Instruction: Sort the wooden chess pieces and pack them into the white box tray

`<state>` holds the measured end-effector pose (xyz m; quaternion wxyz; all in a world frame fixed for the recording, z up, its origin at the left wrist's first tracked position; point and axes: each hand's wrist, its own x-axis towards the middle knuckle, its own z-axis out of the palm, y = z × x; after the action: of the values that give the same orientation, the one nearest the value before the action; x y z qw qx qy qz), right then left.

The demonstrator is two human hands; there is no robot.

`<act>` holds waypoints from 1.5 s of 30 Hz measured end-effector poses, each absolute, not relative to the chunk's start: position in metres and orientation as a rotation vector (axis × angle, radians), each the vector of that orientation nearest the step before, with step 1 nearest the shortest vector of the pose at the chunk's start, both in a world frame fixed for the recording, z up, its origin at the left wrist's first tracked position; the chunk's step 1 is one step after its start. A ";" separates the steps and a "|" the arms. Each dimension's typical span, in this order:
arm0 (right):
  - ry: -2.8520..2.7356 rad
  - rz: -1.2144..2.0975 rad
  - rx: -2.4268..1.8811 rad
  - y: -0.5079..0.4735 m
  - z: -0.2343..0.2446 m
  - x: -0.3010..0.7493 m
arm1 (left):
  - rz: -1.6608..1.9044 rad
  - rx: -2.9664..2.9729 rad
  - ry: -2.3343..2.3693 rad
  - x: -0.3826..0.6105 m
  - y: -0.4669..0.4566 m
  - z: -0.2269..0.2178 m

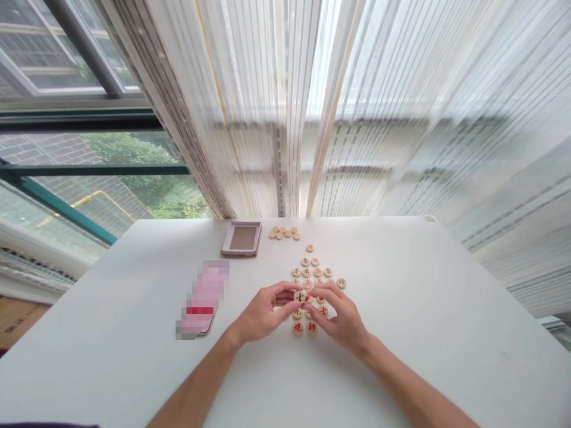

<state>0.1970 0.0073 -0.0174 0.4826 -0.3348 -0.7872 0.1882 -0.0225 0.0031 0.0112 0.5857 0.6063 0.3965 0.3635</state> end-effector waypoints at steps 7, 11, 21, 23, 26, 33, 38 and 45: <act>-1.777 0.482 -0.967 0.020 -0.012 0.211 | 1.144 1.347 1.097 -0.059 0.028 0.002; -1.719 0.487 -1.064 0.026 -0.011 0.217 | 1.132 1.406 1.107 -0.062 0.027 0.001; -1.719 0.505 -1.045 0.025 -0.011 0.215 | 1.004 1.652 1.238 -0.047 0.018 0.000; -1.726 0.497 -1.025 0.024 -0.011 0.214 | 1.009 1.696 1.236 -0.046 0.017 0.001; -1.729 0.483 -1.011 0.023 -0.010 0.214 | 1.023 1.731 1.223 -0.044 0.016 0.002; -1.703 0.459 -1.030 0.025 -0.008 0.215 | 1.080 1.640 1.183 -0.042 0.016 -0.001; -1.782 0.465 -0.917 0.017 -0.007 0.211 | 0.972 1.537 1.134 -0.034 0.009 0.002; -1.956 0.543 -0.677 0.000 -0.010 0.197 | 0.864 1.570 0.959 -0.020 -0.002 0.009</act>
<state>0.1971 -0.0003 -0.0105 0.4800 -0.2774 -0.8019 0.2225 -0.0197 -0.0020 0.0088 0.5268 0.6566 0.4011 0.3612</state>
